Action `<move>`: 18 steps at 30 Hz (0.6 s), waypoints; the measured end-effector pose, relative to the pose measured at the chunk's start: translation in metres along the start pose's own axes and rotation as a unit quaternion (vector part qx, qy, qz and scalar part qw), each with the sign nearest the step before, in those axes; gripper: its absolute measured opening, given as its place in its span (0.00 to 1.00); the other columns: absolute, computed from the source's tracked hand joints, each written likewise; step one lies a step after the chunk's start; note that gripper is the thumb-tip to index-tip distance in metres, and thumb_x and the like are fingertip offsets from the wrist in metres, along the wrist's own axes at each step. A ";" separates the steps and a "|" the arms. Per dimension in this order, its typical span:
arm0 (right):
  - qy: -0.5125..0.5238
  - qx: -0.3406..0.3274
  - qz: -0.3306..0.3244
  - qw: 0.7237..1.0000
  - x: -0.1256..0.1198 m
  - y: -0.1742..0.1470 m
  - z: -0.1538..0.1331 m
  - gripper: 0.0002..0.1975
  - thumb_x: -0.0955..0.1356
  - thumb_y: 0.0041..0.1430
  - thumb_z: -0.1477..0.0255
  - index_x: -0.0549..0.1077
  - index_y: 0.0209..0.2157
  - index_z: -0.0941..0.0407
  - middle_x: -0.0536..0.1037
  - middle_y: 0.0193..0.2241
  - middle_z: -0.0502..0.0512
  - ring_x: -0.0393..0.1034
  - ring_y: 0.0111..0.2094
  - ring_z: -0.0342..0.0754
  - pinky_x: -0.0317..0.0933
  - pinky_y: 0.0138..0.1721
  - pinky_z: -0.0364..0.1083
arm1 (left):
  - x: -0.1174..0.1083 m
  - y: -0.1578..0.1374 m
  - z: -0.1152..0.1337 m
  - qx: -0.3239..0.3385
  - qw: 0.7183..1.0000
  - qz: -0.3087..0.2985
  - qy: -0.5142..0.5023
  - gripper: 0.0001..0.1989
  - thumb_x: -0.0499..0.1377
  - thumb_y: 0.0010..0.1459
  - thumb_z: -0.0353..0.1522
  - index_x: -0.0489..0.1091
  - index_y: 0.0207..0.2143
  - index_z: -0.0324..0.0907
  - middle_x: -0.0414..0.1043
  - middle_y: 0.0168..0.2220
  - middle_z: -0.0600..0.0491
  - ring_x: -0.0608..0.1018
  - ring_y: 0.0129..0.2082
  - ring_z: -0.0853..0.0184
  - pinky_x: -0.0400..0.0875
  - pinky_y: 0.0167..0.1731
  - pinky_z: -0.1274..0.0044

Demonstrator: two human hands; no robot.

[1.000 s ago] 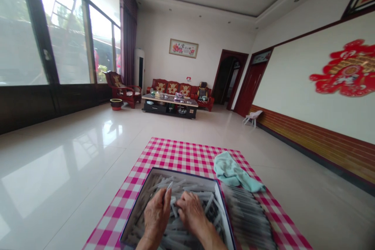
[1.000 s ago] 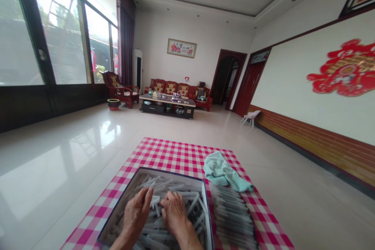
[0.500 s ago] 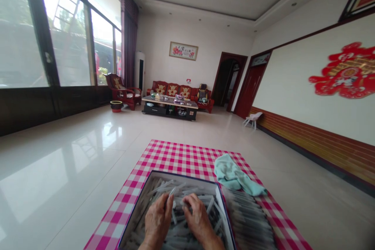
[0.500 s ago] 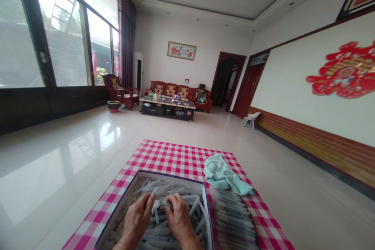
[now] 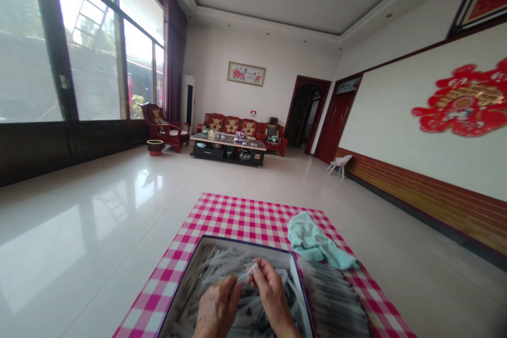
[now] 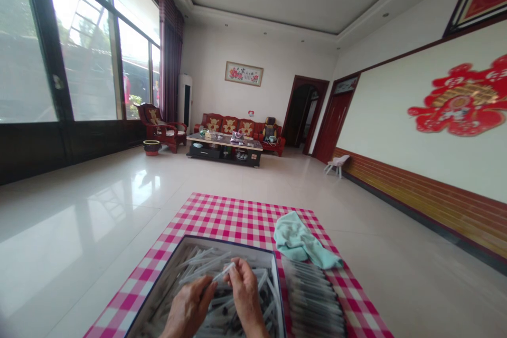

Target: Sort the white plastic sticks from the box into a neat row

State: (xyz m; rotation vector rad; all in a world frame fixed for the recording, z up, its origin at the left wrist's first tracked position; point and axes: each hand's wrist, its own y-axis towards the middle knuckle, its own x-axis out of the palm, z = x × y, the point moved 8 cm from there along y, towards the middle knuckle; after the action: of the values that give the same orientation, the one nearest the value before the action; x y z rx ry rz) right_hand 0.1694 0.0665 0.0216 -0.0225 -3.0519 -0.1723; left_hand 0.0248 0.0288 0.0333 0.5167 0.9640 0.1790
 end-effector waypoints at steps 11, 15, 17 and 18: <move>0.055 0.022 -0.044 0.997 0.011 -0.007 -0.005 0.15 0.70 0.53 0.59 0.72 0.35 0.56 0.77 0.30 0.52 0.70 0.31 0.47 0.63 0.35 0.45 | 0.003 -0.001 0.001 0.003 1.000 -0.016 -0.005 0.14 0.49 0.64 0.35 0.70 0.28 0.46 0.75 0.23 0.59 0.79 0.24 0.70 0.61 0.20 0.83; 0.055 0.018 -0.083 0.995 0.019 -0.010 -0.007 0.12 0.70 0.53 0.61 0.72 0.33 0.56 0.76 0.29 0.51 0.69 0.32 0.47 0.62 0.36 0.44 | 0.005 -0.001 -0.001 -0.010 0.999 -0.036 -0.028 0.15 0.48 0.65 0.36 0.71 0.30 0.47 0.76 0.25 0.58 0.79 0.25 0.70 0.61 0.21 0.82; 0.045 0.023 -0.083 0.995 0.018 -0.011 -0.007 0.12 0.70 0.53 0.62 0.72 0.33 0.56 0.76 0.30 0.52 0.69 0.33 0.48 0.62 0.36 0.44 | 0.006 -0.001 -0.001 -0.012 0.998 -0.042 -0.034 0.15 0.48 0.65 0.37 0.71 0.30 0.47 0.76 0.25 0.58 0.79 0.26 0.70 0.61 0.22 0.82; 0.042 0.027 -0.082 0.995 0.018 -0.011 -0.006 0.12 0.70 0.53 0.62 0.72 0.33 0.56 0.77 0.30 0.52 0.69 0.34 0.48 0.62 0.36 0.44 | 0.006 -0.001 -0.001 -0.012 0.998 -0.045 -0.036 0.16 0.47 0.65 0.37 0.71 0.30 0.47 0.76 0.25 0.58 0.79 0.25 0.70 0.61 0.22 0.82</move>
State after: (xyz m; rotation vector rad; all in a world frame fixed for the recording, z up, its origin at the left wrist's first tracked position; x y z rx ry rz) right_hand 0.1523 0.0549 0.0282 0.2318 -2.9723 -0.0990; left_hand 0.0271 0.0303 0.0275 0.4530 0.9114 0.0905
